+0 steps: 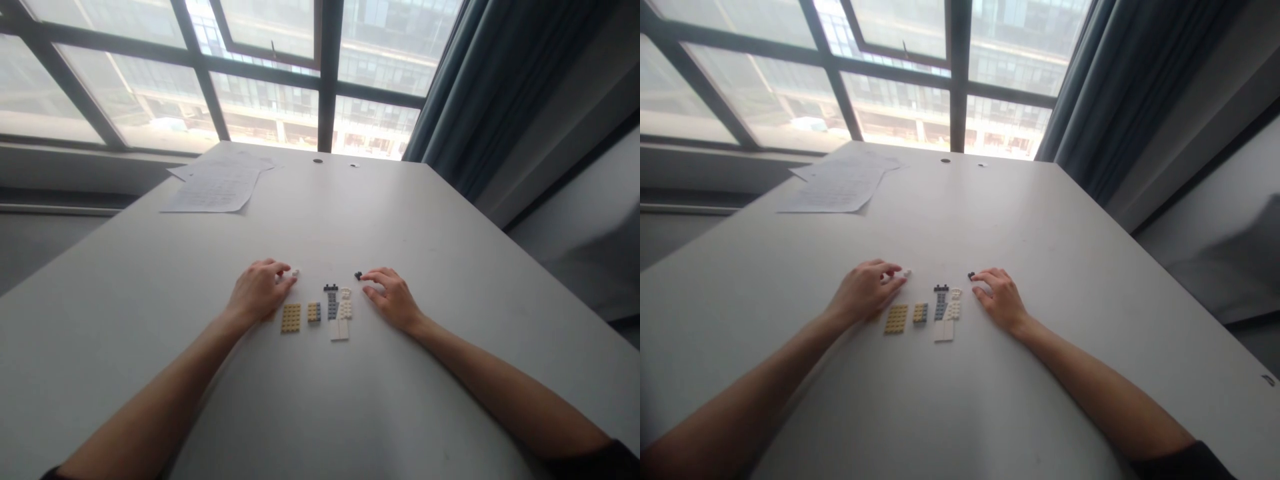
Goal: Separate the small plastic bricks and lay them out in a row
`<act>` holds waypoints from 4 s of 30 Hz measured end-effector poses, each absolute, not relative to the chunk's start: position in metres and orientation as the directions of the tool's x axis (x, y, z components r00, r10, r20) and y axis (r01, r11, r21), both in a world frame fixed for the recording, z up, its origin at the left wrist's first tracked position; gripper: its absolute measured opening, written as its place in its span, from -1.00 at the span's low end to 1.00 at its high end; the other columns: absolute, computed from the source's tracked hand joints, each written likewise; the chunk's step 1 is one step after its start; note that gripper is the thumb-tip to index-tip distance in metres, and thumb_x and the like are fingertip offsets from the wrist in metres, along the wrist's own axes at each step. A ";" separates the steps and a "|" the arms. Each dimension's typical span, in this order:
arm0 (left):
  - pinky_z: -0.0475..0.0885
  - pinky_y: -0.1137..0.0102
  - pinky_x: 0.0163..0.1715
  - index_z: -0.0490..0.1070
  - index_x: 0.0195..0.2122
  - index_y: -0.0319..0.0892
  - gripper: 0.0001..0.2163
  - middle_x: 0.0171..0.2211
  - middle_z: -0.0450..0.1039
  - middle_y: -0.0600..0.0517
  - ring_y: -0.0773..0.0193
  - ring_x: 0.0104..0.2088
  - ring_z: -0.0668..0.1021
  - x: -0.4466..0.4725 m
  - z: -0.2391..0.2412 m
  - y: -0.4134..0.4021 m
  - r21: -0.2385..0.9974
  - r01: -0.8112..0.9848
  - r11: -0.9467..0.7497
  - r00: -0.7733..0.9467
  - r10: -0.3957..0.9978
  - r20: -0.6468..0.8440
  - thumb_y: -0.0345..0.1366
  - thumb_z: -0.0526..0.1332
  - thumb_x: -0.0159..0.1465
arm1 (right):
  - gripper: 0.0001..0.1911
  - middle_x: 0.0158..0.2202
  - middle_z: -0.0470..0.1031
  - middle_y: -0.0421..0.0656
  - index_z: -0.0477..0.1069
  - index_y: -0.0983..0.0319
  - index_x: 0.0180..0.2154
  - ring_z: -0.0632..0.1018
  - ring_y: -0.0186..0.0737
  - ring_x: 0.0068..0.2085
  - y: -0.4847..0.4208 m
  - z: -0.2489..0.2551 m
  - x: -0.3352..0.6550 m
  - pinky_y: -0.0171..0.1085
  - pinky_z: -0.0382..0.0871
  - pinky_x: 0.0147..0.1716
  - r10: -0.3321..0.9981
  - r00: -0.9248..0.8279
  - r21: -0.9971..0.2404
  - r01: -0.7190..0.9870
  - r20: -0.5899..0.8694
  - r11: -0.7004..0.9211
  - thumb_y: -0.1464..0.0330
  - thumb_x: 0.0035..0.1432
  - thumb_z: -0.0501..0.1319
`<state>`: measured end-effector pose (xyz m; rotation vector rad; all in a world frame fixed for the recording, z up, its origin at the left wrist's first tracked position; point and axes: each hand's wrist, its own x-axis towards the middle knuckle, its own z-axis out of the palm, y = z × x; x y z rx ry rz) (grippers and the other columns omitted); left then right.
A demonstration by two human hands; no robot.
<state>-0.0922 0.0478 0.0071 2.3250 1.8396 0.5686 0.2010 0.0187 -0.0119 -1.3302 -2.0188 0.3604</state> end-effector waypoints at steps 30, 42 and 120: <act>0.36 0.30 -0.22 0.56 -0.40 -0.09 -0.84 -0.35 0.53 -0.02 0.12 -0.26 0.52 -0.001 0.019 0.072 0.365 0.801 -0.474 0.469 0.876 0.109 -0.19 0.21 0.12 | -0.83 -0.32 0.46 -0.14 0.54 0.19 -0.26 0.46 -0.24 -0.30 0.049 -0.017 0.185 -0.21 0.31 -0.14 0.972 -0.011 -0.608 0.778 0.236 0.157 0.33 0.07 0.27; 0.36 0.26 -0.13 0.52 -0.32 -0.12 -0.74 -0.28 0.52 -0.01 0.16 -0.21 0.49 -0.063 0.026 0.048 0.393 0.802 -0.450 0.339 0.884 0.321 -0.11 0.11 0.25 | -0.85 -0.38 0.50 -0.20 0.50 0.22 -0.31 0.46 -0.31 -0.38 0.035 -0.010 0.198 -0.31 0.34 -0.34 0.953 -0.172 -0.770 0.562 0.250 0.303 0.43 0.04 0.19; 0.38 0.31 -0.12 0.43 -0.09 -0.20 -0.54 -0.11 0.49 -0.07 0.17 -0.19 0.52 -0.143 -0.006 -0.007 0.796 0.579 -0.177 -0.167 0.930 0.328 0.07 0.06 0.23 | -0.65 0.07 0.44 -0.07 0.37 0.19 0.05 0.42 -0.07 0.11 -0.017 -0.022 0.347 -0.02 0.26 0.12 0.912 -0.287 -0.213 0.910 0.293 0.355 0.26 0.31 0.00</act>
